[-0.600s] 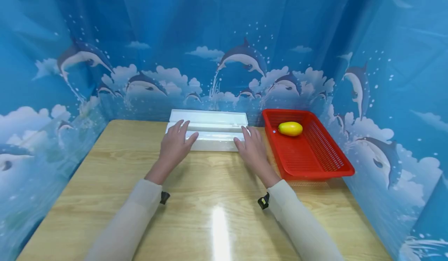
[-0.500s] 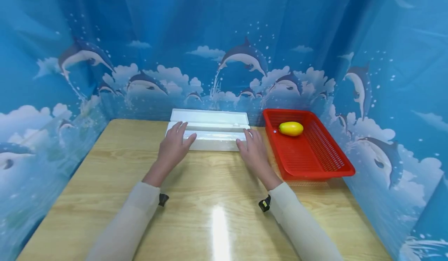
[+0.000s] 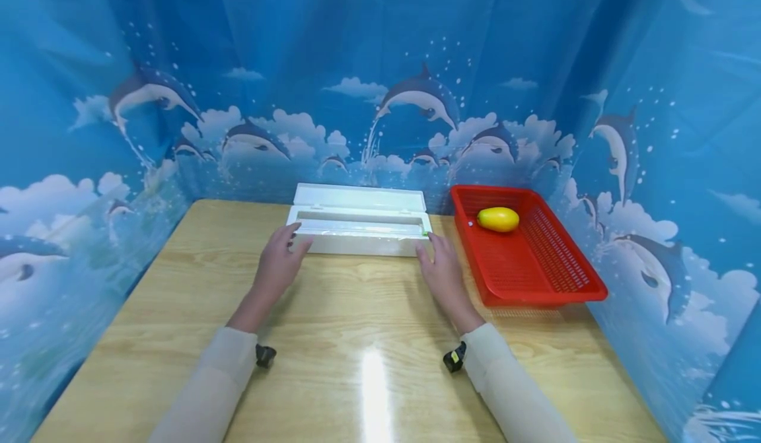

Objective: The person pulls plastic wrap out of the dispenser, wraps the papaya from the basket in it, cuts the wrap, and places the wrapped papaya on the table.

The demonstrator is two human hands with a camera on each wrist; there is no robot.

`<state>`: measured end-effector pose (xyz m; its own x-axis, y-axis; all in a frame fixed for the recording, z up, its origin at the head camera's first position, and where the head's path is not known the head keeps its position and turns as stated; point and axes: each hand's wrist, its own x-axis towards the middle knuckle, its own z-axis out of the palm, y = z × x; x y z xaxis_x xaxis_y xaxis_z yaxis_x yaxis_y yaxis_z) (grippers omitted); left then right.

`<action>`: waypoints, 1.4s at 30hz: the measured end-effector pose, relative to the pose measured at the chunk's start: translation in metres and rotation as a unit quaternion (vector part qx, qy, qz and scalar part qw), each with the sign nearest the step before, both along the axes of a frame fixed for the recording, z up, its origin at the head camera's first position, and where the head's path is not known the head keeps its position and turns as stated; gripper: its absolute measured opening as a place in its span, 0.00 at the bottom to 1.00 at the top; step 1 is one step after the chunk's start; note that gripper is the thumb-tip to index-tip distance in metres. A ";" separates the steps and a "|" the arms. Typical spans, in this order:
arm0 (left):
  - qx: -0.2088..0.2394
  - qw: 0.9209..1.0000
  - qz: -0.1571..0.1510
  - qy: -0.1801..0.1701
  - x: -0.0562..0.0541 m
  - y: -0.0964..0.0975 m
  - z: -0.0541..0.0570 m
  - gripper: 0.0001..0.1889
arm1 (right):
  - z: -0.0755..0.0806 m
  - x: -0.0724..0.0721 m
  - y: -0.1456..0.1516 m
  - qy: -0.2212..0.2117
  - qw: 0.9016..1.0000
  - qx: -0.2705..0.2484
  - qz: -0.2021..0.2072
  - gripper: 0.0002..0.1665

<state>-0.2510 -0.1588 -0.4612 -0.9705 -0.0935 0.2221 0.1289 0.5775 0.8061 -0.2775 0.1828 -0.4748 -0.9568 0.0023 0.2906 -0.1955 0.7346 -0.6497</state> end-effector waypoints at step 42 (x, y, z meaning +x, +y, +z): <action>0.225 0.962 0.099 -0.122 -0.025 -0.019 -0.042 0.28 | -0.037 -0.024 -0.009 -0.052 0.976 -0.207 -0.036 0.16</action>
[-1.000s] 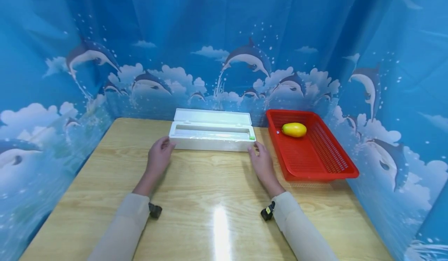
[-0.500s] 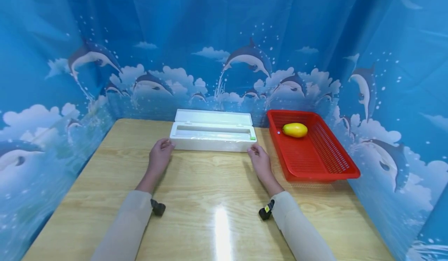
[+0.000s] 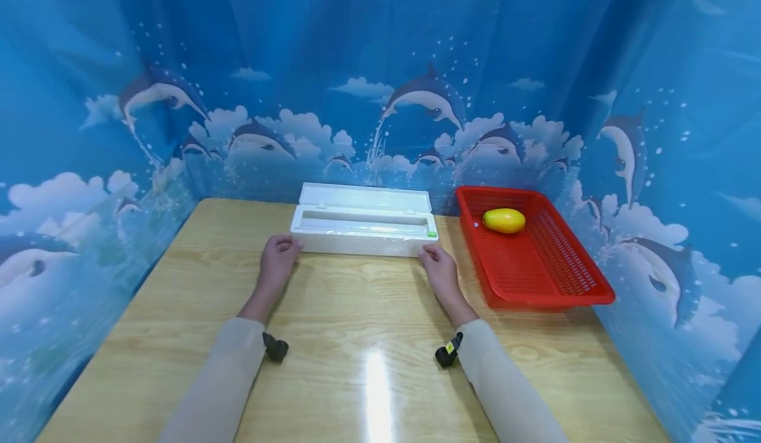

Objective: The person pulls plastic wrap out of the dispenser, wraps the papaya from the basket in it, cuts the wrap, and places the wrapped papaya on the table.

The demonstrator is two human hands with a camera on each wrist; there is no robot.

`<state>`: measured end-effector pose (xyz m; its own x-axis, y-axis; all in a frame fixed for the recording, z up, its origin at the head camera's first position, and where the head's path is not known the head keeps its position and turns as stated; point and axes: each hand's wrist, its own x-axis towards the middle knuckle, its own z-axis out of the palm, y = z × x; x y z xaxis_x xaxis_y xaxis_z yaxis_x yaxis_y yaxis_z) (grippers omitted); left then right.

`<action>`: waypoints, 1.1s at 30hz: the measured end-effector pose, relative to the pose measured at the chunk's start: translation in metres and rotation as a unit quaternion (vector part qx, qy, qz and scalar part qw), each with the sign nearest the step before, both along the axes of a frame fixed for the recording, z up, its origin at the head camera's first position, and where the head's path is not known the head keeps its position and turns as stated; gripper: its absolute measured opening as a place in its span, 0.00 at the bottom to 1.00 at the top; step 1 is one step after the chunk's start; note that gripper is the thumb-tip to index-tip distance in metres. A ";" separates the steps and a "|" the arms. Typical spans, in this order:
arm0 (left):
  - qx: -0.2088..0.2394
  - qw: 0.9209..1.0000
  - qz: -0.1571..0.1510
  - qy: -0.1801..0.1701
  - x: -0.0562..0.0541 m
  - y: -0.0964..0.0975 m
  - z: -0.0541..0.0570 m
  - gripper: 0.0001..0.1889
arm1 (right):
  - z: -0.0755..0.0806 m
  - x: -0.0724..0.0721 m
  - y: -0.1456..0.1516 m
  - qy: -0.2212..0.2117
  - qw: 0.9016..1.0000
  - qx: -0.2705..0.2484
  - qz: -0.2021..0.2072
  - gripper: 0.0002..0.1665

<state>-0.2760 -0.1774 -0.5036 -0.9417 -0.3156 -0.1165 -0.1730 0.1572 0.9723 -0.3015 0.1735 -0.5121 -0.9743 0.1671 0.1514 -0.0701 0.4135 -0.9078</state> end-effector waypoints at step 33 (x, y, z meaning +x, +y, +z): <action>-0.002 1.000 -0.025 0.006 -0.001 -0.001 -0.002 0.19 | 0.005 -0.003 0.006 -0.033 0.994 -0.104 -0.001 0.10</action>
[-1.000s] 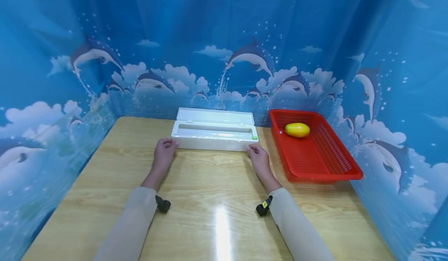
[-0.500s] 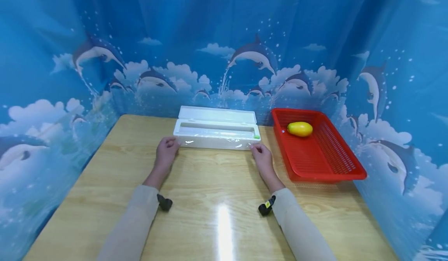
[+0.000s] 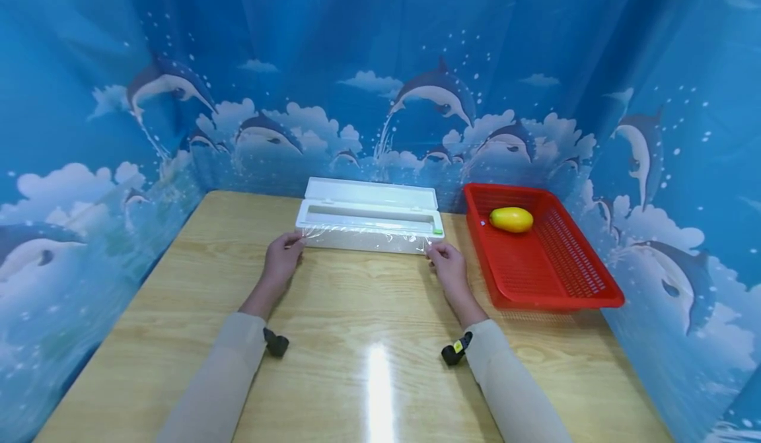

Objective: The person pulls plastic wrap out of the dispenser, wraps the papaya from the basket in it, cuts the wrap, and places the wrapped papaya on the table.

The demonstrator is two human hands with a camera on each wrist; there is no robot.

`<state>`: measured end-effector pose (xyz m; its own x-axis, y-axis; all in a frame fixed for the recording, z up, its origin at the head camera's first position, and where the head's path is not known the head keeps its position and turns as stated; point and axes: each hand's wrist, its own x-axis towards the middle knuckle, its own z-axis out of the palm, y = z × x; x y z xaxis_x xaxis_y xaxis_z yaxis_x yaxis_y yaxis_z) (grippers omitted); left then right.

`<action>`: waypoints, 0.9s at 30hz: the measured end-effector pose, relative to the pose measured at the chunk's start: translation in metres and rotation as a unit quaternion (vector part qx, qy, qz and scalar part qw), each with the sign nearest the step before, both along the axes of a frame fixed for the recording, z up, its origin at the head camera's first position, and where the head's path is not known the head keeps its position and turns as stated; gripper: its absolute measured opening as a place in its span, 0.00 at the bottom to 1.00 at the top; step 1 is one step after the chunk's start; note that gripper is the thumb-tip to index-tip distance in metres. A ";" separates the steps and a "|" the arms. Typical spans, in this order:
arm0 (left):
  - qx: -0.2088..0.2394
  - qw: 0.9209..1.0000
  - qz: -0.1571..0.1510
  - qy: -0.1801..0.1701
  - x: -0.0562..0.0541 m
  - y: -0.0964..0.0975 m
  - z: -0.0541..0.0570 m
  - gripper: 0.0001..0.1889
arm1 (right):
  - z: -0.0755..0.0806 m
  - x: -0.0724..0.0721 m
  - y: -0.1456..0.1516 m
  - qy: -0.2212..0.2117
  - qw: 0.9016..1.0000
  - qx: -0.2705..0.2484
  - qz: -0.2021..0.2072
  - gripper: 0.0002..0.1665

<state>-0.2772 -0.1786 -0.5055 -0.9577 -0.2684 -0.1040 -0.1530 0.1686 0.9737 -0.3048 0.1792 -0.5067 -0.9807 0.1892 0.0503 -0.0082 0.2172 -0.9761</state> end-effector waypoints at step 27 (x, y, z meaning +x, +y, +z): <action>0.036 0.999 -0.010 -0.019 0.000 -0.007 0.000 0.21 | 0.003 0.000 0.008 -0.038 0.999 0.010 0.035 0.10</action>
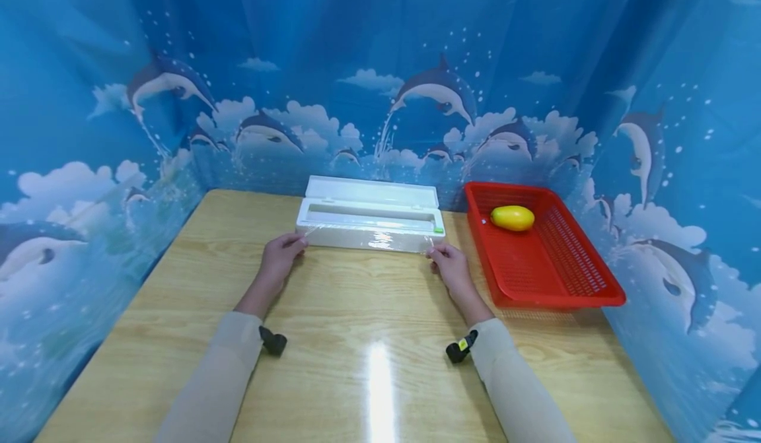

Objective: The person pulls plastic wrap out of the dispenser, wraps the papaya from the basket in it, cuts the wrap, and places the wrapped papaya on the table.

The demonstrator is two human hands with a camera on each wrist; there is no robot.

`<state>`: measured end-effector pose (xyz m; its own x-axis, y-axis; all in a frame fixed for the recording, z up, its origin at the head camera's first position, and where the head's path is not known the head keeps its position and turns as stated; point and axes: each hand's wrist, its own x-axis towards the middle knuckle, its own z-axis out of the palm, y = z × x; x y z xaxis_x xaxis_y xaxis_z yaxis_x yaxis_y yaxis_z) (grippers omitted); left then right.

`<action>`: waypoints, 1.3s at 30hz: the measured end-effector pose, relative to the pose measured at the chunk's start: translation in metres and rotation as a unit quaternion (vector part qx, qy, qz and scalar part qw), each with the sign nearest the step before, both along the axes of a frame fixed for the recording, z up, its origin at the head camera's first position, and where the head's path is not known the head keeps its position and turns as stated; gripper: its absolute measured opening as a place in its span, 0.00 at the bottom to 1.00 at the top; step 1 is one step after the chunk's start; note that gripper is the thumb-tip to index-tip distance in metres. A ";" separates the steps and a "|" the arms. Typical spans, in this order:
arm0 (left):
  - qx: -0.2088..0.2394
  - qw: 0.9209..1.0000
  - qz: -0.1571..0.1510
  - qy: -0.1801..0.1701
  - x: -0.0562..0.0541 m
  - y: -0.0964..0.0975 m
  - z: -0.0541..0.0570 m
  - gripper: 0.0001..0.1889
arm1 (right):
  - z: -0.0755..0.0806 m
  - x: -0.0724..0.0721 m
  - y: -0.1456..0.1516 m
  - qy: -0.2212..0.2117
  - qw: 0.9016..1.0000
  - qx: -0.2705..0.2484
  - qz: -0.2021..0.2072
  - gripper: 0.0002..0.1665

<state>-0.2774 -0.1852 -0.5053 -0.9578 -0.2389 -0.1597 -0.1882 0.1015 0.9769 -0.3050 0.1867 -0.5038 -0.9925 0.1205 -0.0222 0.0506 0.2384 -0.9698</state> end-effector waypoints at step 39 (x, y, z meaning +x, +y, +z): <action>0.041 0.999 -0.009 0.028 -0.013 -0.004 0.031 0.20 | 0.028 -0.009 -0.005 0.044 0.998 -0.046 -0.024 0.13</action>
<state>-0.2904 -0.1890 -0.4745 -0.9698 -0.2102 -0.1240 -0.1318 0.0235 0.9910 -0.3141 0.1813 -0.4755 -0.9843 0.1691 0.0509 -0.0258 0.1475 -0.9887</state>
